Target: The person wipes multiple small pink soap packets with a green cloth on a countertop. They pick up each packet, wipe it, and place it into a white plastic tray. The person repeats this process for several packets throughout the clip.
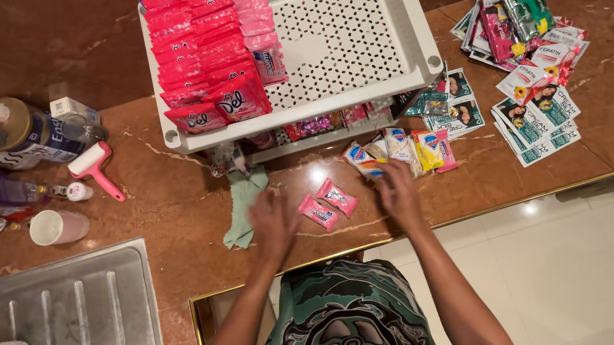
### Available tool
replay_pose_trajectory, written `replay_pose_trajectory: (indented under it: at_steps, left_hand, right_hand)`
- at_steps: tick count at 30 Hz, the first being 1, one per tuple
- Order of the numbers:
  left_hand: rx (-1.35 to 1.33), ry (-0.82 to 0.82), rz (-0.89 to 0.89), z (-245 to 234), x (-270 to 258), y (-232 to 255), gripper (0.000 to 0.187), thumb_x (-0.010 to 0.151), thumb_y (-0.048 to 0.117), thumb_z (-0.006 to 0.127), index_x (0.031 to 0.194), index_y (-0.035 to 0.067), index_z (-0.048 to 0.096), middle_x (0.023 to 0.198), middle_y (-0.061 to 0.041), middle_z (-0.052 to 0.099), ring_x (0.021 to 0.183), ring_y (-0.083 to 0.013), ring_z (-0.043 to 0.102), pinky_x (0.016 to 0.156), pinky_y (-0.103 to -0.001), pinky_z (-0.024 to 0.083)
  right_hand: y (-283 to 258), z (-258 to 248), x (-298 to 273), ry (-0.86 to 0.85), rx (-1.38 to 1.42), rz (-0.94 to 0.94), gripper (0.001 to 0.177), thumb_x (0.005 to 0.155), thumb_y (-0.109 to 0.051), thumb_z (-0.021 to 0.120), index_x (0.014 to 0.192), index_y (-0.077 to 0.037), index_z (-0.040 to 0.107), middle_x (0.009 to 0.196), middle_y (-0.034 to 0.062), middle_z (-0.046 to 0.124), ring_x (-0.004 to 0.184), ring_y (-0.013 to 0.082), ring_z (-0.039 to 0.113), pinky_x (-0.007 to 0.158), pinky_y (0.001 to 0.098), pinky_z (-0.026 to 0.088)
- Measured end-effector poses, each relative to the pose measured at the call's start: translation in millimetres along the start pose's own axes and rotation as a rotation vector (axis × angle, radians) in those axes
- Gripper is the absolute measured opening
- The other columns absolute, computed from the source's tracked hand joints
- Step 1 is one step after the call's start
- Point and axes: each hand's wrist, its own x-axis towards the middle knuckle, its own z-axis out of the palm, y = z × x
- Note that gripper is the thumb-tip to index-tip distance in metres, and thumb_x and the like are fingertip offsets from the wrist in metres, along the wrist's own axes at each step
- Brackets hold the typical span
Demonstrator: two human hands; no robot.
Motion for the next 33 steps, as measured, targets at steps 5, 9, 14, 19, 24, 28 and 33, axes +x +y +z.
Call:
replay_pose_trajectory:
  at_steps: [5, 9, 14, 19, 24, 28, 33]
  left_hand:
    - [-0.178, -0.110, 0.218, 39, -1, 71, 0.070, 0.078, 0.043, 0.080, 0.132, 0.005, 0.058, 0.138, -0.026, 0.049, 0.132, -0.0439, 0.041, 0.111, -0.062, 0.027]
    - [-0.012, -0.106, 0.291, 67, 3, 81, 0.054, 0.086, 0.037, 0.076, 0.134, 0.015, 0.064, 0.142, -0.015, 0.051, 0.140, -0.0354, 0.042, 0.117, -0.062, 0.026]
    - [-0.119, -0.148, 0.371, 59, 13, 42, 0.049, 0.079, 0.027, 0.073, 0.125, 0.013, 0.065, 0.139, -0.014, 0.052, 0.139, -0.0355, 0.042, 0.118, -0.061, 0.027]
    - [-0.176, -0.131, 0.340, 29, 18, 22, 0.042, 0.078, 0.021, 0.070, 0.117, 0.009, 0.062, 0.136, -0.015, 0.053, 0.135, -0.0340, 0.046, 0.116, -0.062, 0.027]
    - [-0.225, -0.219, 0.314, 26, 23, 48, 0.041, 0.073, 0.020, 0.072, 0.111, 0.008, 0.061, 0.132, -0.015, 0.054, 0.133, -0.0344, 0.047, 0.116, -0.065, 0.024]
    - [-0.271, -0.153, 0.401, 39, 30, 77, 0.043, 0.080, 0.024, 0.073, 0.118, 0.008, 0.061, 0.136, -0.016, 0.052, 0.136, -0.0372, 0.045, 0.114, -0.063, 0.024]
    - [-0.301, -0.179, 0.424, 46, 22, 92, 0.042, 0.085, 0.024, 0.074, 0.122, 0.008, 0.061, 0.137, -0.014, 0.053, 0.137, -0.0345, 0.046, 0.117, -0.063, 0.025]
  right_hand:
    - [-12, 44, 1, -0.191, 0.188, 0.109, 0.049, 0.090, 0.003, 0.061, 0.138, 0.001, 0.051, 0.131, 0.0232, 0.056, 0.124, 0.0402, 0.056, 0.109, 0.0451, 0.043]
    - [-11, 61, -8, -0.146, 0.101, 0.139, 0.046, 0.092, -0.001, 0.065, 0.136, 0.000, 0.053, 0.135, 0.0218, 0.057, 0.129, 0.0403, 0.053, 0.111, 0.0450, 0.042]
    - [-3, 30, -25, -0.053, -0.081, 0.089, 0.042, 0.084, -0.009, 0.074, 0.124, -0.003, 0.062, 0.132, 0.0189, 0.059, 0.129, 0.0402, 0.052, 0.109, 0.0478, 0.042]
    - [5, -13, -56, -0.071, -0.287, 0.334, 0.045, 0.079, -0.011, 0.077, 0.124, -0.011, 0.070, 0.129, 0.0203, 0.058, 0.120, 0.0420, 0.053, 0.100, 0.0475, 0.045]
    - [15, -3, -67, 0.026, -0.149, 0.261, 0.038, 0.085, -0.012, 0.073, 0.122, -0.007, 0.068, 0.125, 0.0195, 0.061, 0.113, 0.0403, 0.058, 0.096, 0.0454, 0.048]
    - [53, -7, -44, 0.310, -0.069, 0.429, 0.022, 0.097, -0.010, 0.065, 0.117, -0.002, 0.066, 0.113, 0.0172, 0.064, 0.103, 0.0334, 0.061, 0.093, 0.0424, 0.050]
    - [121, -45, -2, 0.357, -0.220, 0.552, 0.018, 0.098, -0.011, 0.069, 0.109, 0.002, 0.065, 0.104, 0.0212, 0.065, 0.098, 0.0357, 0.061, 0.087, 0.0436, 0.049]
